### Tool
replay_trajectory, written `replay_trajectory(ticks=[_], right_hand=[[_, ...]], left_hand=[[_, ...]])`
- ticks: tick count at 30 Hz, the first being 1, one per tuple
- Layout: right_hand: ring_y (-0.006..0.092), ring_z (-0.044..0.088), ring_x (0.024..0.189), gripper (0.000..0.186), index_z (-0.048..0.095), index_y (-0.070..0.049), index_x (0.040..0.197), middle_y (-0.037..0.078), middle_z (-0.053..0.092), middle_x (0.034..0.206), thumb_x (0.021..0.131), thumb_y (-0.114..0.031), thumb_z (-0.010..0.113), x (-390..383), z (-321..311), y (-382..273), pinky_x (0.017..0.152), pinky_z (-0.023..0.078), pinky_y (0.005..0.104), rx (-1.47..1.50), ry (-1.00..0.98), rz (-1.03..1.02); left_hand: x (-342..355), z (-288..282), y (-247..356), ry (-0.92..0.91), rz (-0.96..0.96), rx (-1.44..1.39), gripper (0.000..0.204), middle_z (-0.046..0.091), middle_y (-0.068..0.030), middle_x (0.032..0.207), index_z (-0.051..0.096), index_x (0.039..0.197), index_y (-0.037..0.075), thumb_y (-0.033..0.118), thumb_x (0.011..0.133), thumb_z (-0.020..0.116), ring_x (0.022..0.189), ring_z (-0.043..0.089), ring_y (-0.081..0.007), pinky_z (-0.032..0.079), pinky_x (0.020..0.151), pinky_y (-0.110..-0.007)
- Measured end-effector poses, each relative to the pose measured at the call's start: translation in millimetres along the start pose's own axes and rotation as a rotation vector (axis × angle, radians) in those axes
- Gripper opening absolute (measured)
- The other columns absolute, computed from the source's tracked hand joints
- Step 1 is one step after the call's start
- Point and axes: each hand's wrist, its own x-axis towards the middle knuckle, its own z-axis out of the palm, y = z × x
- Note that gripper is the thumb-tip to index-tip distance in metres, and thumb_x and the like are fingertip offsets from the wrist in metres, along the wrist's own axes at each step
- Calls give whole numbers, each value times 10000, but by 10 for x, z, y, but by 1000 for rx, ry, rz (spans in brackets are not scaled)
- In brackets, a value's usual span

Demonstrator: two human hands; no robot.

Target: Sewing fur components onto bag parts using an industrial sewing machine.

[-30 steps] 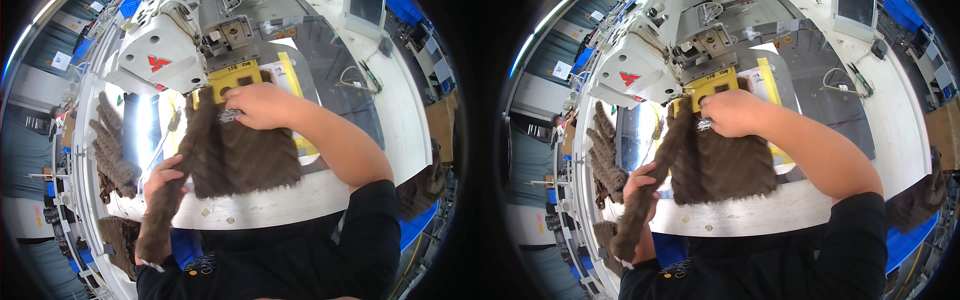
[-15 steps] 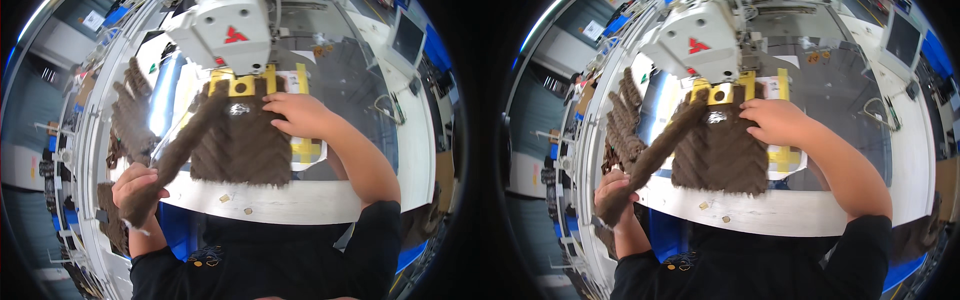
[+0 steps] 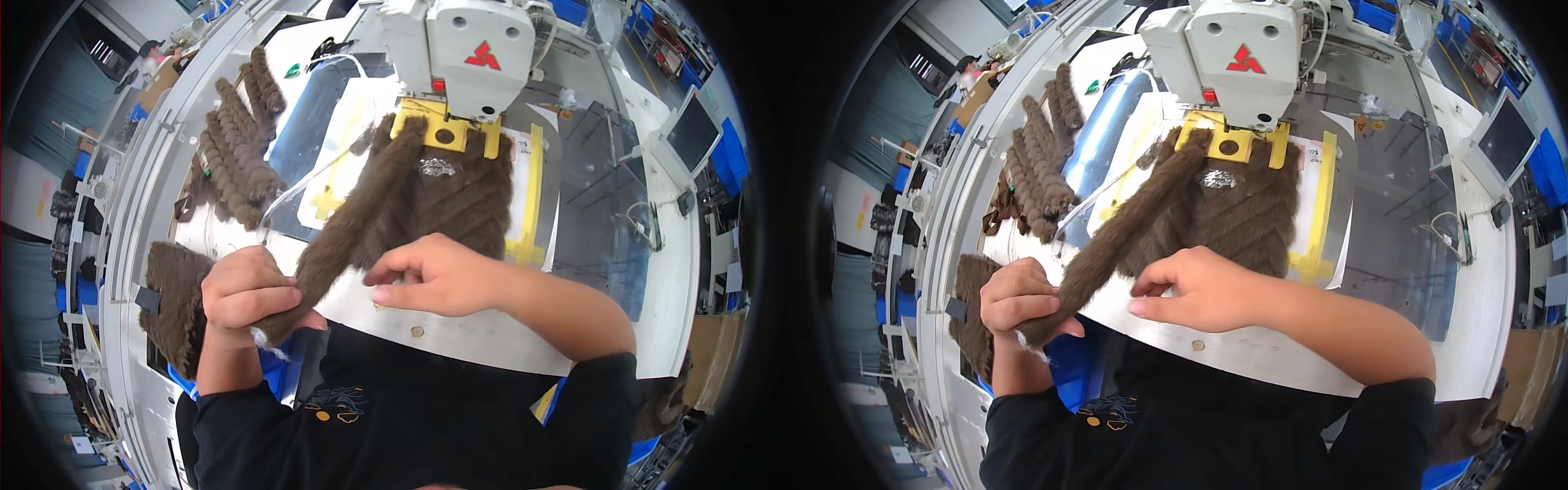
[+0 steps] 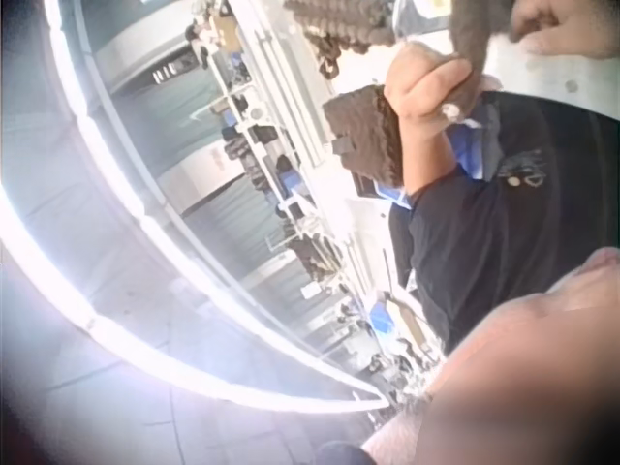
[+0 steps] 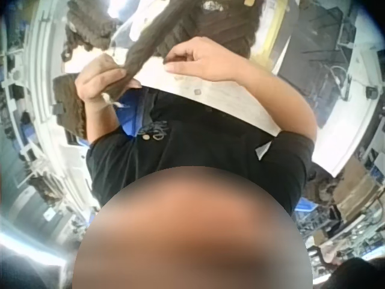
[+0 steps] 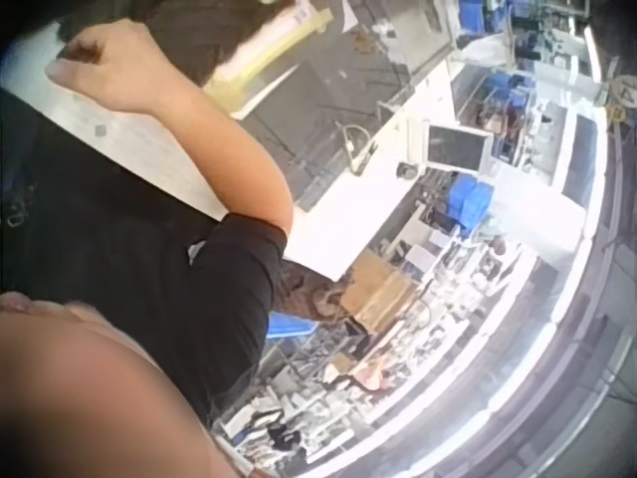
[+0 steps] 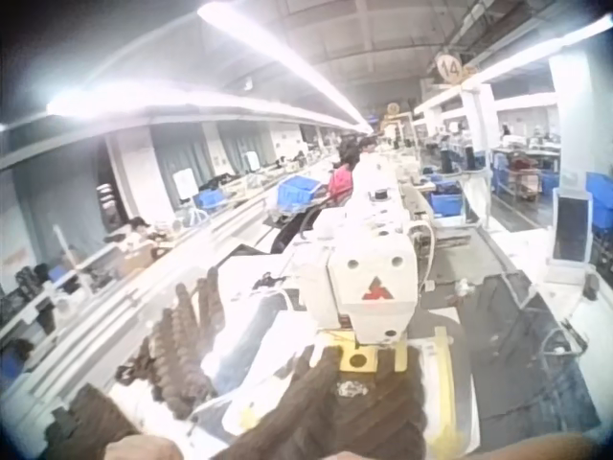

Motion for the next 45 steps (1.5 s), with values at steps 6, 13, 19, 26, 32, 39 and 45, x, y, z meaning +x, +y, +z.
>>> replay_trajectory(ticks=[6,13,19,26,32,39,45], right_hand=[[57,468,503,567,712,-4,981,97,714,825,1026,-552,572,297,459,-148,444,374,214,802,-78,186],[52,477,529,358,667,-67,903,2,638,713,1047,-384,583,393,955,-74,453,344,218,1155,30,26],[65,539,597,281,709,-54,876,-4,660,744,1026,-269,606,344,970,-240,528,393,243,1210,173,151],[67,546,642,288,735,-31,894,-5,674,761,1016,-273,638,281,949,-329,566,432,250,1145,255,182],[72,552,629,349,726,-15,864,9,663,736,1017,-318,645,159,973,-339,560,445,253,1083,208,277],[84,587,622,392,701,20,818,18,649,698,1029,-296,607,-82,1125,-229,559,468,257,1026,127,297],[172,648,606,454,668,60,803,104,660,670,1011,-337,590,-179,1067,102,578,506,346,631,32,251]], left_hand=[[-27,-9,109,-69,7,8,388,638,-48,661,702,804,38,260,613,957,504,581,-186,387,468,-302],[-138,34,247,-110,15,105,304,610,-36,651,721,843,17,186,661,895,520,589,-179,411,493,-300],[-156,5,321,-150,47,114,358,662,-55,767,761,962,8,138,642,855,568,612,-181,445,524,-295],[-259,8,427,-104,-85,-9,331,679,-94,818,757,967,-35,15,641,789,641,650,-216,489,548,-311],[-237,27,492,-135,-11,-4,261,670,-103,798,750,920,-49,-16,664,787,618,629,-213,481,532,-302],[-133,146,402,-302,169,-170,172,615,-65,771,707,827,-13,53,735,836,604,585,-168,431,501,-295],[319,481,-53,-545,-29,-469,461,595,-83,826,658,895,31,447,784,825,751,610,-286,460,661,-406]])
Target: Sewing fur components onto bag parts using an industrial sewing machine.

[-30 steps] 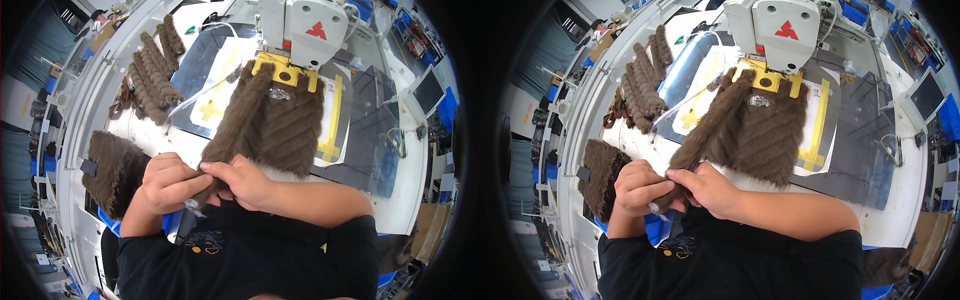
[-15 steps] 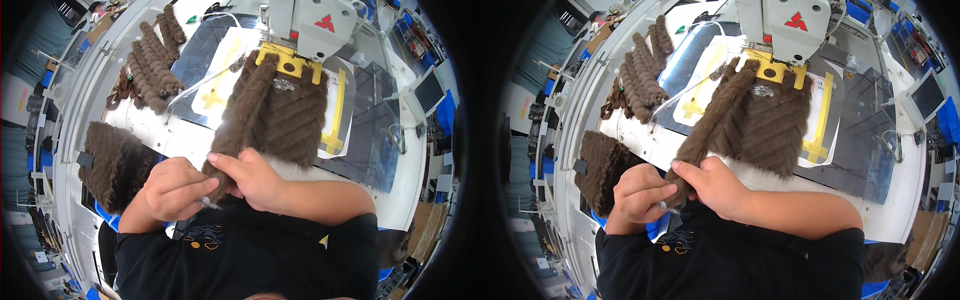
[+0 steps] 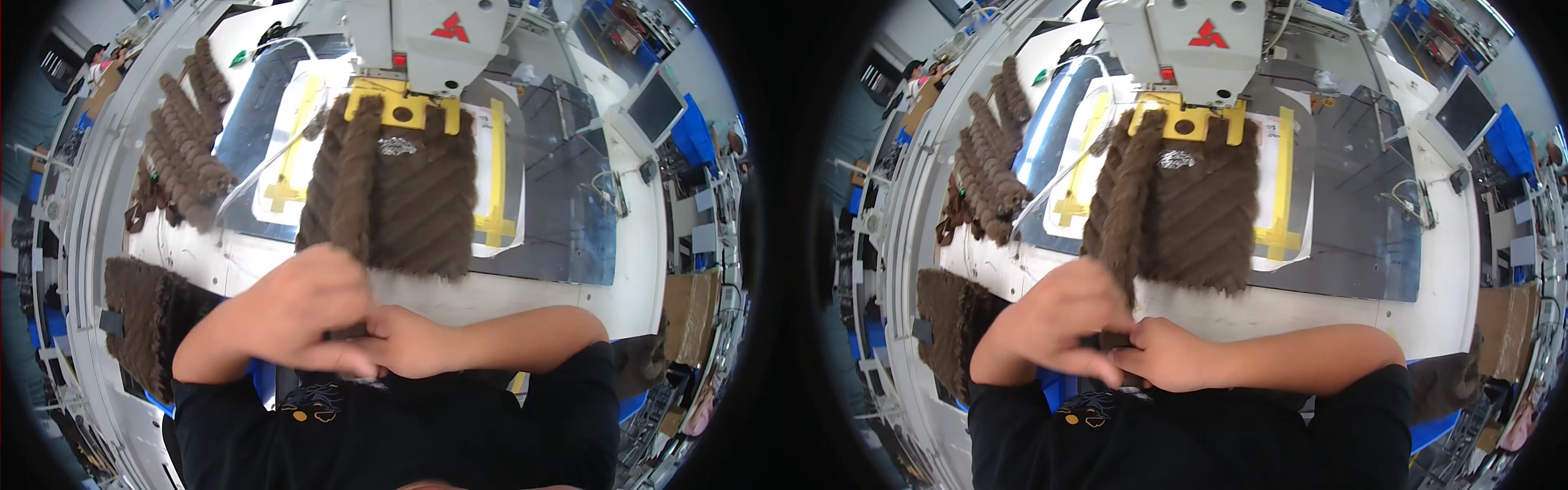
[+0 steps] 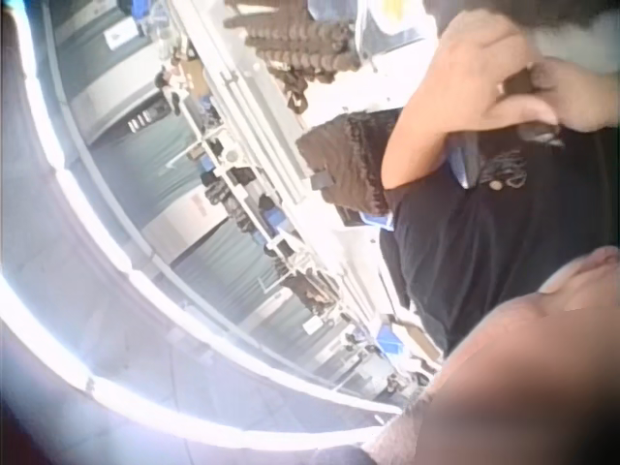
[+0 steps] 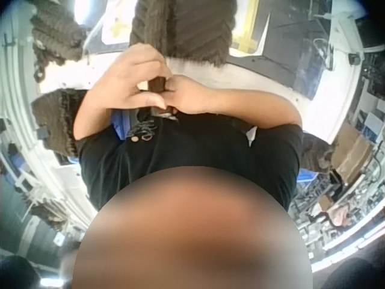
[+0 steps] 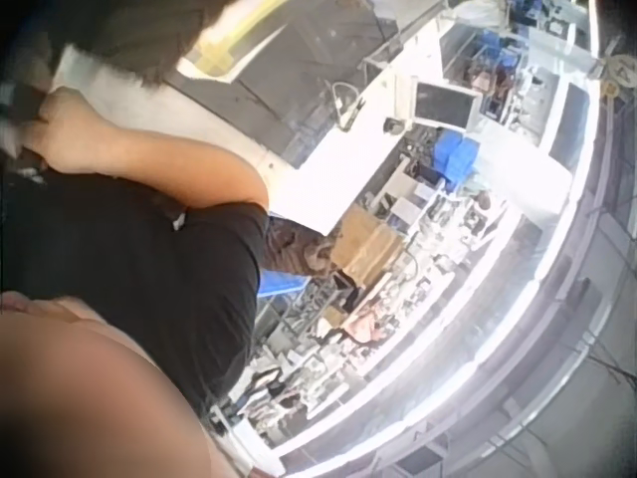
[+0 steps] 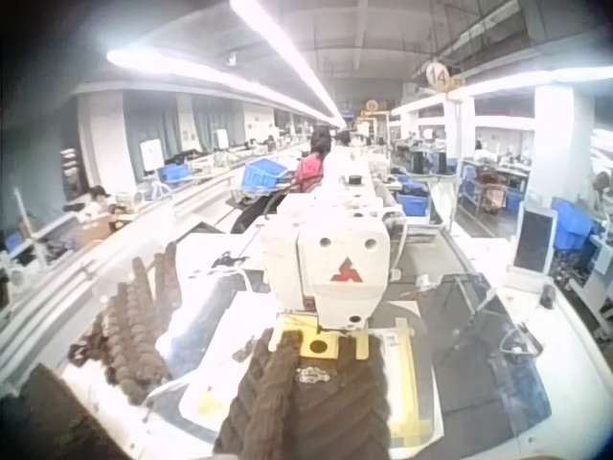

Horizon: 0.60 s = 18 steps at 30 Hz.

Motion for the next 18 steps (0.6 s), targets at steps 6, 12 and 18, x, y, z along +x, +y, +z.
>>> replay_trajectory(ticks=[6,12,18], right_hand=[[400,671,755,458,662,18,794,180,693,747,968,-383,528,-223,-522,-287,723,524,496,-565,-79,132],[414,648,676,383,687,38,739,232,647,685,857,-311,586,-590,-1364,-882,655,510,505,-942,134,246],[419,613,688,360,658,-4,694,205,601,649,855,-325,635,-573,-1717,-1066,625,469,499,-1282,320,133]], left_hand=[[694,227,-614,-655,-241,-205,616,670,-191,882,630,1051,-14,555,854,756,852,653,-420,509,723,-465],[1068,358,-987,-519,-237,-279,413,638,-206,725,644,886,-28,365,910,768,688,622,-416,478,617,-443],[1146,420,-1123,-168,-293,-295,294,628,-210,723,647,824,-25,237,918,742,696,617,-421,487,617,-454]])
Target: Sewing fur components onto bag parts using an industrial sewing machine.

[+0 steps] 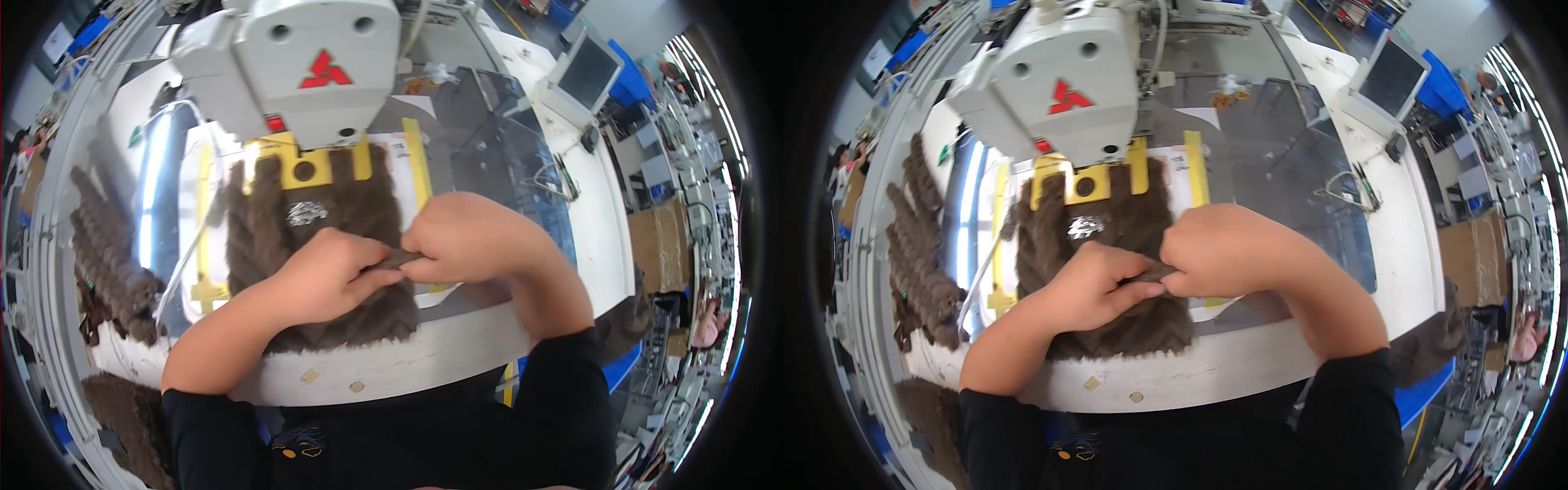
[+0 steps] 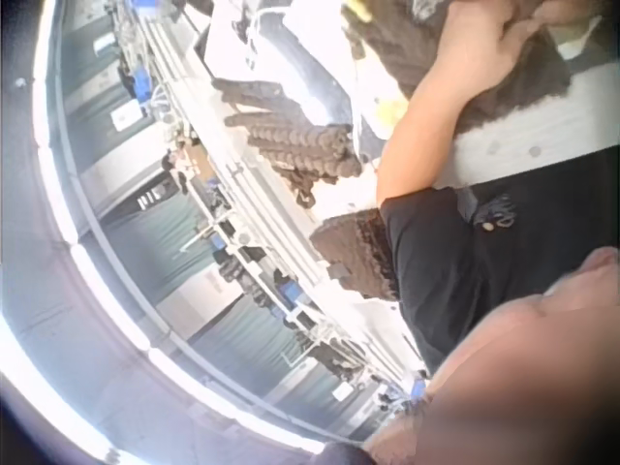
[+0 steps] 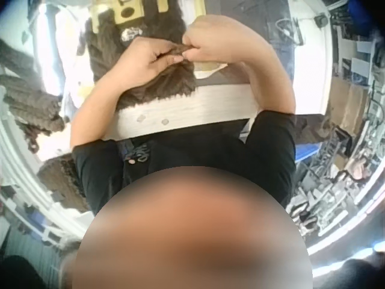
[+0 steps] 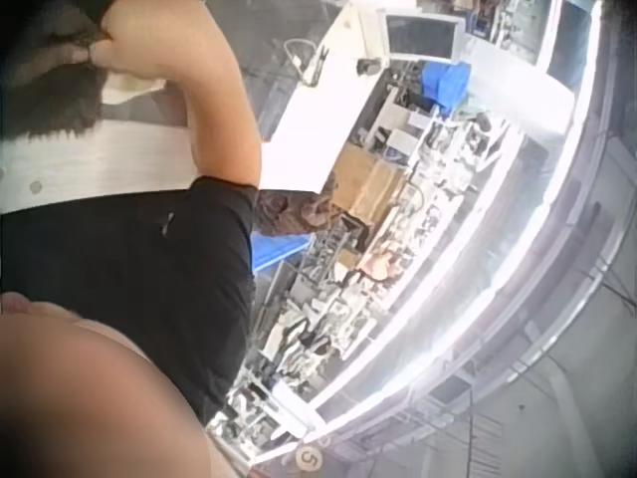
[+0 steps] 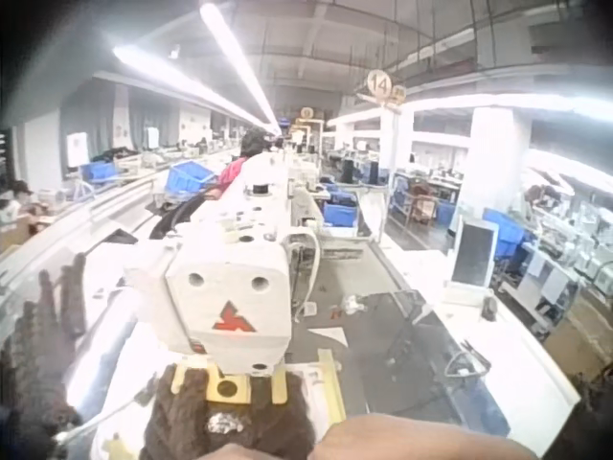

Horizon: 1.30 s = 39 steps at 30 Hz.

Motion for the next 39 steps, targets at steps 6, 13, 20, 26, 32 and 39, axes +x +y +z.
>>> replay_trajectory(ticks=[6,13,20,26,32,39], right_hand=[[388,633,741,329,656,-28,775,154,634,731,891,-335,684,28,-58,122,653,493,477,101,166,-125],[283,641,680,232,683,-52,868,70,645,763,815,-225,827,30,68,79,589,482,366,152,429,-303],[201,650,791,410,711,-38,1046,60,686,889,756,-245,914,250,349,-19,695,507,315,791,728,-354],[176,649,783,238,739,-18,956,61,690,862,790,-115,878,173,323,-68,683,497,293,886,721,-272],[84,592,720,186,732,-6,932,17,673,790,821,-97,851,234,272,18,639,460,258,991,677,-152],[40,521,706,205,678,24,857,-25,596,713,875,-145,794,449,28,504,629,411,251,824,294,187]], left_hand=[[-96,-115,-64,165,-13,95,179,624,-165,712,688,819,5,148,865,785,656,608,-375,475,568,-402],[-69,-80,-113,326,241,-24,227,647,-102,726,725,918,-3,164,819,841,626,615,-275,476,562,-353],[-166,-35,-331,449,287,-180,237,612,-107,707,642,815,3,154,846,821,603,592,-234,443,541,-324],[-153,-7,-242,478,247,-171,269,587,-77,684,643,810,20,168,815,867,580,542,-181,418,528,-310],[-179,42,-222,472,90,-205,262,555,-67,682,677,956,27,165,832,862,583,512,-163,417,548,-287],[-25,-168,-15,151,-22,-88,371,692,-238,949,561,1345,-1,44,977,571,857,681,-423,544,755,-474]])
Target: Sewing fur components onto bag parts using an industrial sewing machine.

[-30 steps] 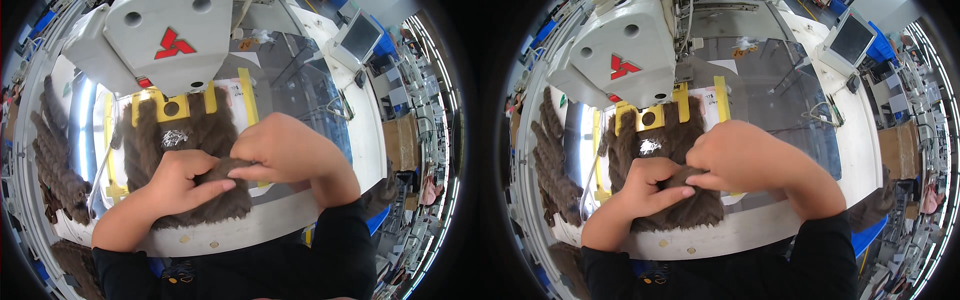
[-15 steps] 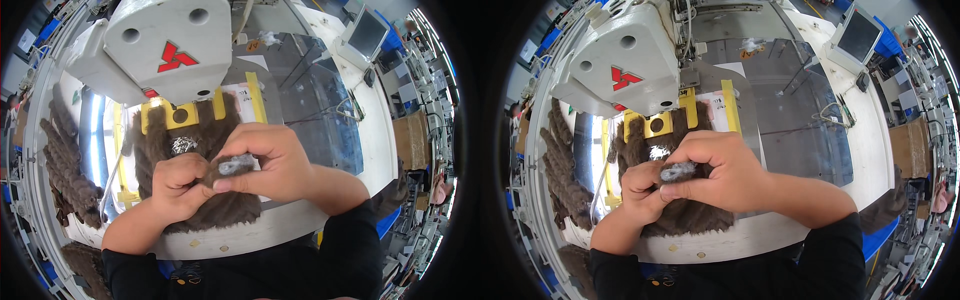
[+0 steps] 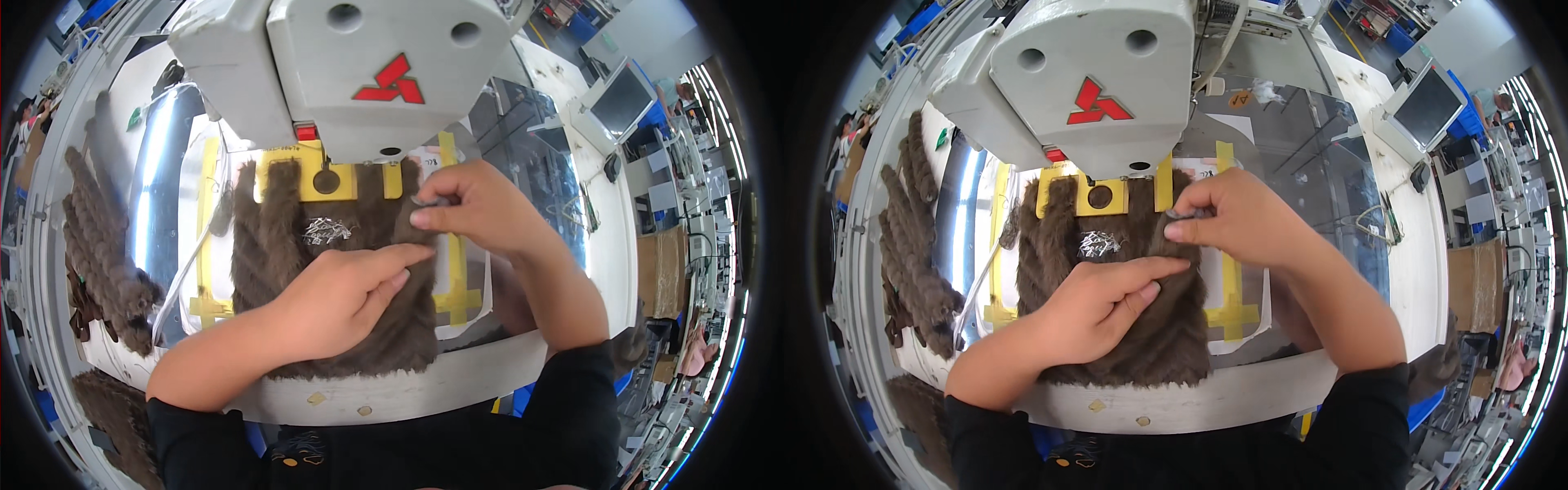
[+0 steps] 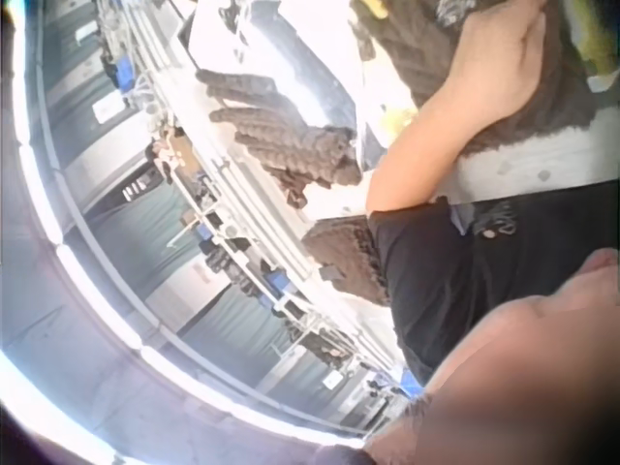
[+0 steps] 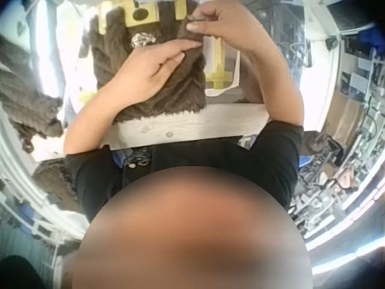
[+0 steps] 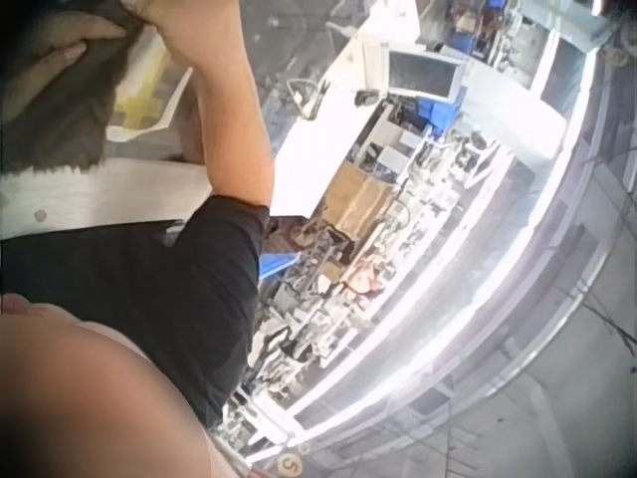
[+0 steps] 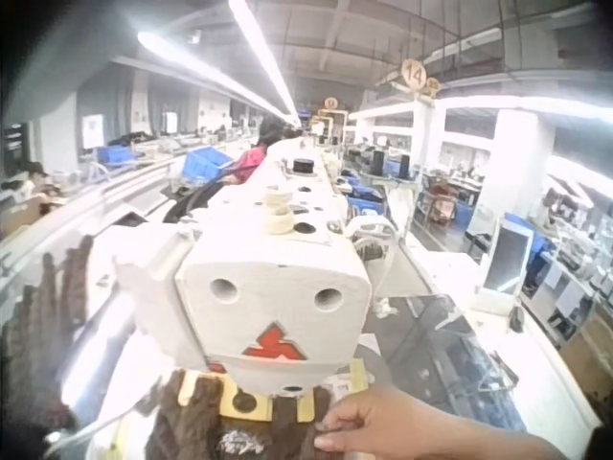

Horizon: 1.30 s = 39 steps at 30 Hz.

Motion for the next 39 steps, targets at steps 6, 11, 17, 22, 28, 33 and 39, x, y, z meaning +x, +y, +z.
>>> replay_trajectory(ticks=[6,11,17,22,28,33,39], right_hand=[[157,574,689,273,716,16,942,87,644,736,849,-230,791,553,51,239,664,469,345,-168,-22,7],[318,633,725,320,718,-39,1069,140,682,792,787,-170,792,634,227,112,704,518,399,-270,179,-181],[397,667,811,315,730,-61,1046,170,719,877,756,-182,760,722,204,166,735,546,442,-435,303,-369],[414,678,846,277,728,-57,998,176,725,902,749,-178,718,793,143,236,729,552,465,-441,305,-238],[435,675,862,270,726,-52,976,190,720,889,744,-184,689,815,171,252,736,557,499,-535,342,-247],[450,665,848,251,723,-40,925,213,707,859,732,-195,690,832,146,286,736,555,510,-502,326,-250],[458,660,832,255,731,-28,910,225,698,830,720,-196,700,831,111,297,727,550,498,-421,319,-310]], left_hand=[[162,-255,-284,-75,11,255,590,678,-220,880,559,1398,26,-84,818,537,822,674,-418,541,760,-466],[173,-261,-403,5,143,781,532,716,-148,1072,658,1287,42,1,759,609,789,654,-311,530,733,-418],[196,-278,-436,90,228,1027,431,704,-73,1211,706,1206,28,95,794,598,810,620,-195,486,722,-329],[245,-278,-477,108,240,1025,417,711,-71,1200,710,1196,31,97,797,604,811,622,-193,483,735,-338],[312,-263,-567,221,334,1066,303,715,-106,1084,727,1076,9,112,807,632,758,613,-196,476,685,-331],[332,-237,-580,247,312,1087,272,707,-104,1044,722,1037,20,114,796,639,754,614,-199,465,669,-339],[365,-224,-602,271,280,1095,280,679,-73,961,710,1040,38,115,781,638,745,611,-197,459,657,-343]])
